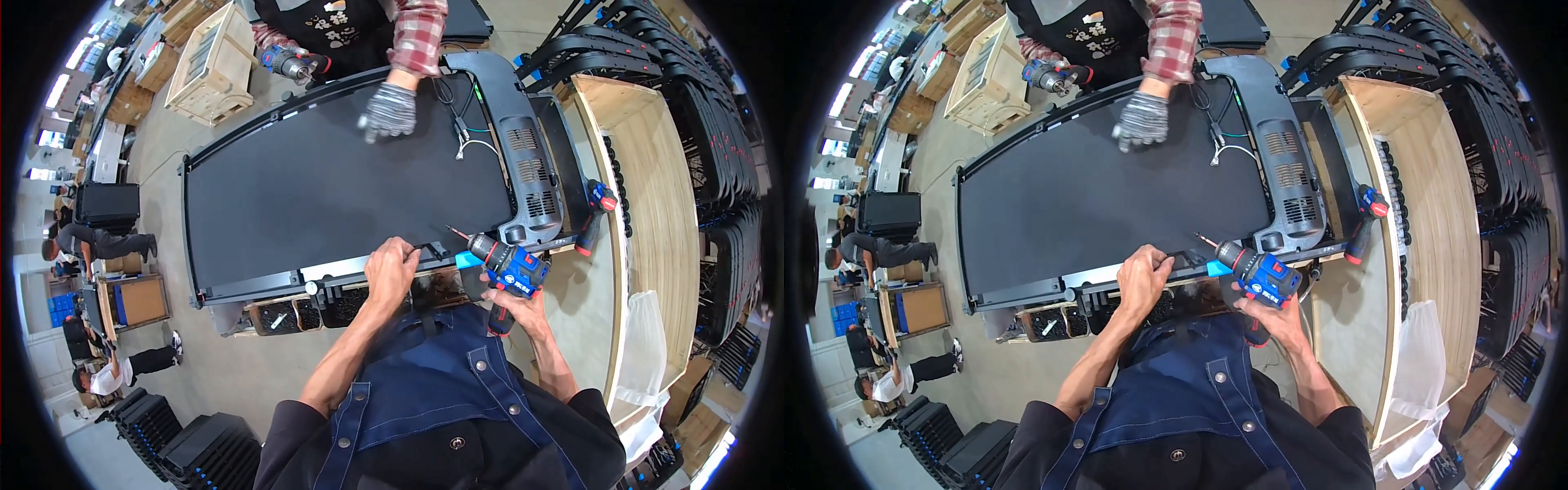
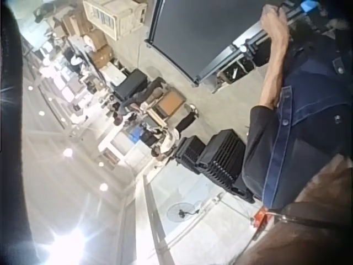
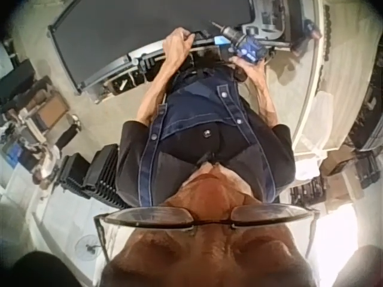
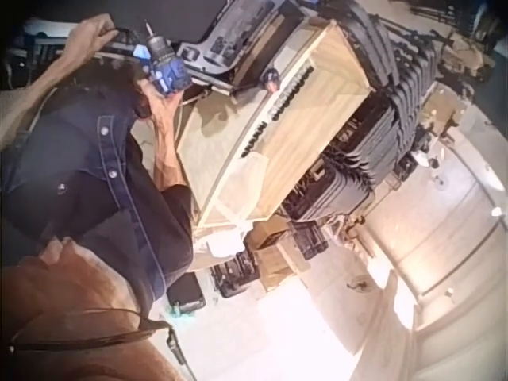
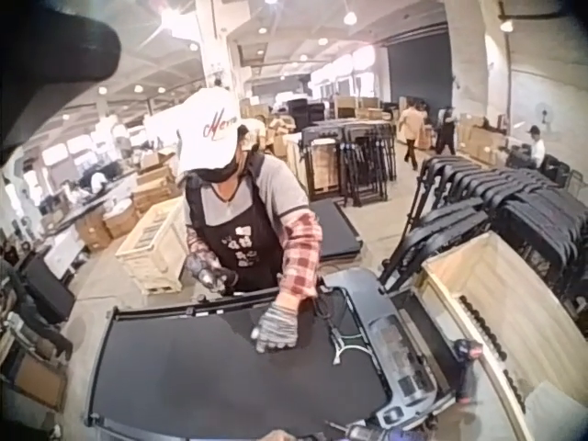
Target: Assembling the frame, belt, and trim components of a motorized treadmill in an industrial workshop.
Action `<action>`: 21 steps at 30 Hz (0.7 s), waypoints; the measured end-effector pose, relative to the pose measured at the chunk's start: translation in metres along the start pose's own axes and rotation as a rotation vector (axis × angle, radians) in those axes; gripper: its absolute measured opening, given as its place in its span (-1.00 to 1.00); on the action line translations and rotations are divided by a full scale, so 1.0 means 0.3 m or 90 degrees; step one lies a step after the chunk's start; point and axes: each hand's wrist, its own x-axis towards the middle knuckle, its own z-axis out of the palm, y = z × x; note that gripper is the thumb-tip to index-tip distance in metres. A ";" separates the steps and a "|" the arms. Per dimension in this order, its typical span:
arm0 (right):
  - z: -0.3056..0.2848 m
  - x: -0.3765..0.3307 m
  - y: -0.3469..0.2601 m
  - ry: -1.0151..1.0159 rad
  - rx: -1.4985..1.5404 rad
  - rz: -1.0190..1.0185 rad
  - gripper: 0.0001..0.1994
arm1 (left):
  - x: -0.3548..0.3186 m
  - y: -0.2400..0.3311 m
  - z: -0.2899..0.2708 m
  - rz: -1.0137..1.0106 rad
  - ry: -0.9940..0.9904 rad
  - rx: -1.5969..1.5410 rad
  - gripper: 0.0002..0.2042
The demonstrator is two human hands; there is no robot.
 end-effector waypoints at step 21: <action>-0.030 0.111 -0.250 -0.150 -0.655 0.023 -0.64 | 0.197 -0.032 0.061 0.465 -0.038 0.056 -0.84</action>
